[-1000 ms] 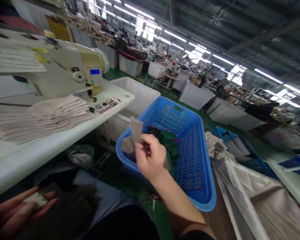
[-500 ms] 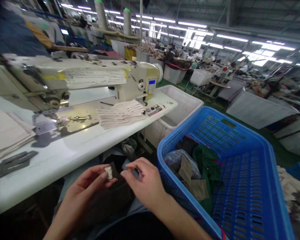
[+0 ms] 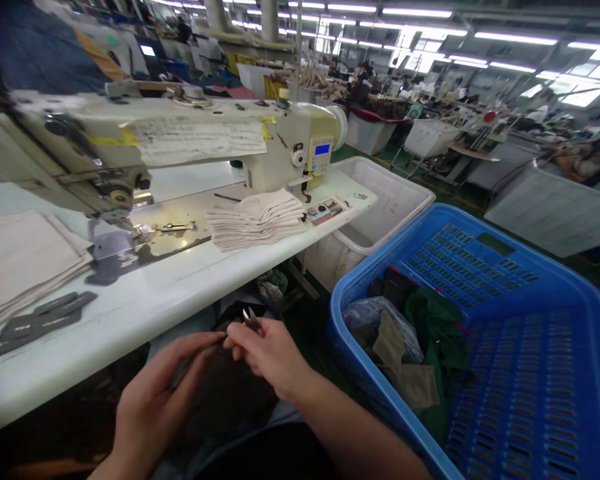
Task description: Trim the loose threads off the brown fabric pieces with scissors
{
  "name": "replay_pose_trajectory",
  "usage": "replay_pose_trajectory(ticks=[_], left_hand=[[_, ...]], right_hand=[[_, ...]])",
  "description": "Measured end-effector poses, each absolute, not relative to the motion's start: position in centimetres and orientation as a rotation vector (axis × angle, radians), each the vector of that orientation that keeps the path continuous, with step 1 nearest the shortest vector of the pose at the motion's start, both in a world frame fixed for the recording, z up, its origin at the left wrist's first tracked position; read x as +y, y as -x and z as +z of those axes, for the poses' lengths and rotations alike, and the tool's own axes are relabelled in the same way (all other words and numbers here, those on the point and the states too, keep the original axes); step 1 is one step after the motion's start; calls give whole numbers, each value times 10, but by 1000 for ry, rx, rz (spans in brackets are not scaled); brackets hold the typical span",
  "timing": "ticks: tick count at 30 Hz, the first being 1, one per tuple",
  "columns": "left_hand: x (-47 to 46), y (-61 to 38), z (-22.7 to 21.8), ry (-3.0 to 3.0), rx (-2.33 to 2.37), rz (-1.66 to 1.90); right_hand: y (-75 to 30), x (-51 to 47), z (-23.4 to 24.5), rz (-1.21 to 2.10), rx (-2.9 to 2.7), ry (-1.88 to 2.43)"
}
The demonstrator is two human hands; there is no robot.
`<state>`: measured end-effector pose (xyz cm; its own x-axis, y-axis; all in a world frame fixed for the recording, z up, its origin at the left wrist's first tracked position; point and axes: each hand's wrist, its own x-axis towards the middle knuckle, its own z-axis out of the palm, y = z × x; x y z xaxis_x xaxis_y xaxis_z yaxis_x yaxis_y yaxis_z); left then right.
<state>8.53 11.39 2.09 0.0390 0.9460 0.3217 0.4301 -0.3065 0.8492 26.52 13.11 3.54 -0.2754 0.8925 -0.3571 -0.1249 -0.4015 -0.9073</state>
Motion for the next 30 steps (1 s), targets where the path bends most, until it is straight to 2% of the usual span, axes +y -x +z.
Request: replay_pose_trajectory(ticks=[4,8,18,30], left_hand=[[122,-100,30,-865,1394,1119],[125,-114,35,-425,1271,1117],[123,-126,40,-337,1308,1160],[118,-127,34,-356,1348,1156]], right_hand=[[-267,122,32,1138,-1443,1250],[-264,118,30,855,-1707,1358],[-261,122,20,674,-1703,1460],[-259,119,19,704,-1683,1460]])
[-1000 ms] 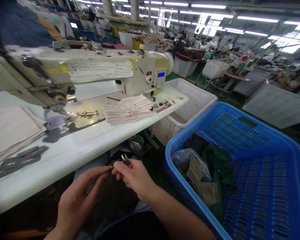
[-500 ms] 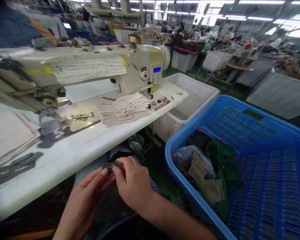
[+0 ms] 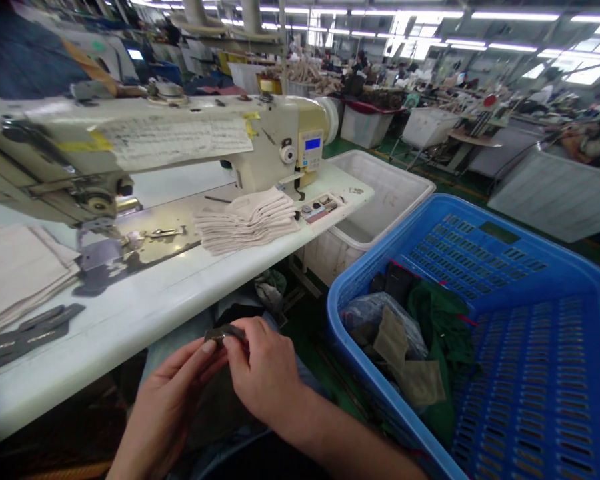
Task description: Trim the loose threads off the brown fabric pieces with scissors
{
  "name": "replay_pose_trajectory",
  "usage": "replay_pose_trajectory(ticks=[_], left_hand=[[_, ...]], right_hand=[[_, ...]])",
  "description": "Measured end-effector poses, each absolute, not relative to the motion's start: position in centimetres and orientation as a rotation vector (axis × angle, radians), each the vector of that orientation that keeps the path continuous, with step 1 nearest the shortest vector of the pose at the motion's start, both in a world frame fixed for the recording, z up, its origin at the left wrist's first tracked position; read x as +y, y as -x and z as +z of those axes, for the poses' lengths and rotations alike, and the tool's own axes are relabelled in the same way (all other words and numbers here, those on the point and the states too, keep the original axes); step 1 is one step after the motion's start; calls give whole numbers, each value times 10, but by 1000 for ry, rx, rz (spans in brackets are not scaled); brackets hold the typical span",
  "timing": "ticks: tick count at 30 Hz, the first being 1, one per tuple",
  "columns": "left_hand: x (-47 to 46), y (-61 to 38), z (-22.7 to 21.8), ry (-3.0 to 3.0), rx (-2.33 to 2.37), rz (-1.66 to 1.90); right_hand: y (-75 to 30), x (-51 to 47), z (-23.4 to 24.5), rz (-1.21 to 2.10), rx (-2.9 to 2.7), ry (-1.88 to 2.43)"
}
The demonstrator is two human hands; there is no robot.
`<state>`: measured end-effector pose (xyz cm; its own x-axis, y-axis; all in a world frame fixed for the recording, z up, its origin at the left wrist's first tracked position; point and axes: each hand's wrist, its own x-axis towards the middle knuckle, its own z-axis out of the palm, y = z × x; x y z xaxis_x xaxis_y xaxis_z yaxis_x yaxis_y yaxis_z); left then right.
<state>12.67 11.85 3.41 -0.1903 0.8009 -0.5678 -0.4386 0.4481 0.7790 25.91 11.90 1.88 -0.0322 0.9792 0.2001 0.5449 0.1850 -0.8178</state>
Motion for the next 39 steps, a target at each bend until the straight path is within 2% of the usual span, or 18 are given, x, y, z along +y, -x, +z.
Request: replay_pose_trajectory(ticks=[16,19,23,25,30,39], left_hand=[[121,-127,27,-454,1443,1150],[120,-126,29,-474,1439,1138],[121,-127,33,-497,1400,1098],[122,-126,32,-521,1400,1098],[125,-119,23,-635,1489,1092],[129,-128,28,-1001,1429,976]], right_hand=[[-259,122,15,816,-1574,1404],[-256,122,11,966,-1362,1282],[-256,126,10,1409,-995,1104],[-261,129,12,1472,-959,1112],[-279,133,18,1032,-1362,1496],[-275,130,9,680,-1609,1203]])
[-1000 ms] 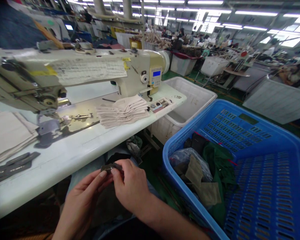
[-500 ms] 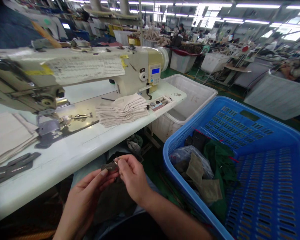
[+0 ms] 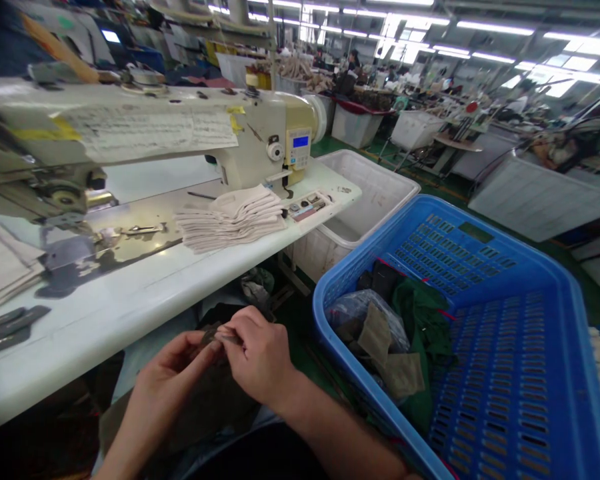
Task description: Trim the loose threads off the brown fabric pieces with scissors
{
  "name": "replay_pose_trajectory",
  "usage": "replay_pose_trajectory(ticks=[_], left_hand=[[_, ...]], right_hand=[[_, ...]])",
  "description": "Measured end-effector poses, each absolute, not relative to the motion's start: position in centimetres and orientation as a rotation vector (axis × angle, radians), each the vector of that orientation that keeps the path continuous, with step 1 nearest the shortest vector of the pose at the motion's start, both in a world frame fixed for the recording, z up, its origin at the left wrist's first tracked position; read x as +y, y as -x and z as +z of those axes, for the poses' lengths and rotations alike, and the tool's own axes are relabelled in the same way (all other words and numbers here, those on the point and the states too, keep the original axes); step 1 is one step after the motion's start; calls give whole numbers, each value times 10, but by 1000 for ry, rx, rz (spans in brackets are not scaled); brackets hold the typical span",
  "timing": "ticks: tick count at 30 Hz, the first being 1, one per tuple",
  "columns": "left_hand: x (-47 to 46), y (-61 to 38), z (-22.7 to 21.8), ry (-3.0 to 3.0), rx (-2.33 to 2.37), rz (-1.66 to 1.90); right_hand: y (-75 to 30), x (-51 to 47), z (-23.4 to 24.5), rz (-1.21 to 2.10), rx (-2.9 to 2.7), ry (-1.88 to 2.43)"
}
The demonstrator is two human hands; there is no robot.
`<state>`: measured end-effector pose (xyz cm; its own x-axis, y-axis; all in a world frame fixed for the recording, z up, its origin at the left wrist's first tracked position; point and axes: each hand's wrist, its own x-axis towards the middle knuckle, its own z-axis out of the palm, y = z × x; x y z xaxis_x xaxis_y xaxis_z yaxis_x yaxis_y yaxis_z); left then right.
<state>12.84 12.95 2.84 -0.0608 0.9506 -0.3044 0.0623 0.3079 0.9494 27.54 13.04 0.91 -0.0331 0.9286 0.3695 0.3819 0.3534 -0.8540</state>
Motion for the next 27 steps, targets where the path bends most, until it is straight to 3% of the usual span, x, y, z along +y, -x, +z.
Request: replay_pose_trajectory(ticks=[3,7,9,18,23,27], left_hand=[[141,-135,27,-1070,1415,994],[158,-140,22,-1188,1466,1032],[162,-140,19,-1270,1500,1025],[167,-134,18,-1330,1444,847],[169,-134,18,-1304,1452,770],[173,-131,16,-1179,1433,803]], right_hand=[[-278,131,15,744,-1489,1209],[-294,134,26,1383,-1075,1085],[-303,136,28,1492,-977,1010],[-322,128,36,653,-1071,1052],[-331,125,61,453,-885,997],[-343,129,59,24,-1000,1012]])
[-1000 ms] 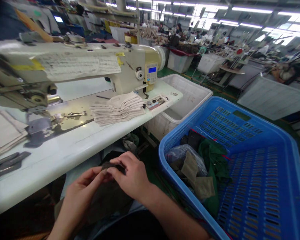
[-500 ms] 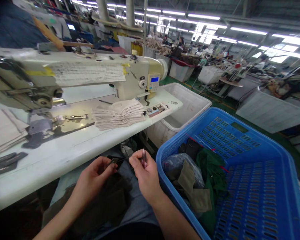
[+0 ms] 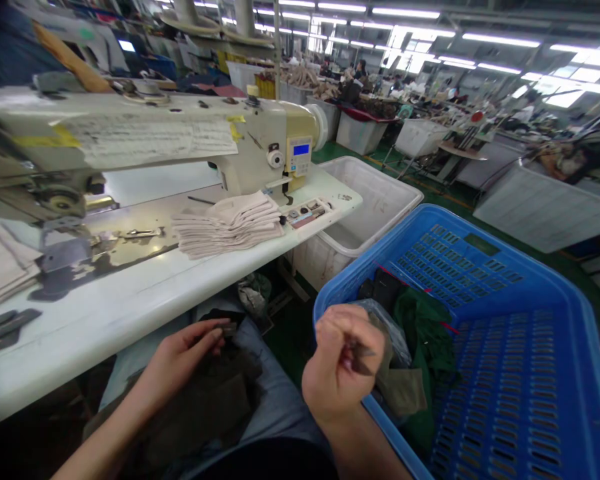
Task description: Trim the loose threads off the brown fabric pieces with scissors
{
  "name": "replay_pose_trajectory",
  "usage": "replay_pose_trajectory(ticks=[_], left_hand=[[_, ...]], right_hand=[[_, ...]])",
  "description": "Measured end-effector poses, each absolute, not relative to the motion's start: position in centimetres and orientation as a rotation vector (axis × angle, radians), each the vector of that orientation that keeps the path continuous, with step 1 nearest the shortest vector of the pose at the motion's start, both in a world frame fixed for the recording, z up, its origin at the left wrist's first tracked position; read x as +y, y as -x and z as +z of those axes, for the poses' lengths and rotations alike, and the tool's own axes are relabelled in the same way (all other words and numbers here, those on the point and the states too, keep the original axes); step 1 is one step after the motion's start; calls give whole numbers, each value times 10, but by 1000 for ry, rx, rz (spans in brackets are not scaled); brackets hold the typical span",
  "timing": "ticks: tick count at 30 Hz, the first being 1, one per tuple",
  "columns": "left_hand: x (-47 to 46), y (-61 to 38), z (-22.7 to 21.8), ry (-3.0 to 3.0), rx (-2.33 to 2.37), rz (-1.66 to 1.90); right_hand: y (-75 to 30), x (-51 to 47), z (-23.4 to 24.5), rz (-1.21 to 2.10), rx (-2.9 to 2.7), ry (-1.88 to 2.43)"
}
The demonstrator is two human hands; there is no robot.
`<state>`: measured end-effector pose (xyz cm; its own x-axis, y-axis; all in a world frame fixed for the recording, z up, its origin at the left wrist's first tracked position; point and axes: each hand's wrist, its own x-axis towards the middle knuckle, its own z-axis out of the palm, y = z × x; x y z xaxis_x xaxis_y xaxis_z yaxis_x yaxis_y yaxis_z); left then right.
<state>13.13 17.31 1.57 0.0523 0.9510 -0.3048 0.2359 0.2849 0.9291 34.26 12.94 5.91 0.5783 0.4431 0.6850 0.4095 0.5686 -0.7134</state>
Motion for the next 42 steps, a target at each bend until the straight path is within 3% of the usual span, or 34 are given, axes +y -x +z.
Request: replay_pose_trajectory(ticks=[2,6,12,21,26,31,38,42], left_hand=[[172,-131,17,-1108,1399,812],[164,-135,25,-1084,1372,830],[152,-142,39,-1148,1375,885],[143,-136,27,-1223,1383,981],[139,-137,23,-1266,1320,955],[138,-135,22,-1225,1300,981],[143,-134,23,-1109,1287,1047],[143,-135,23,-966,1261,1030]], right_hand=[[-346,135,44,53,-1382,1230],[-336,145,15,514,-1894,1701],[-304,138,15,668,-1678,1395],[-306,148,9,576,-1557,1606],[-297,144,11,751,-1661,1255],[-300,146,6,644,-1512,1498],[-300,146,10,1171,-1290,1403],[-293,142,10,1120,-1180,1384]])
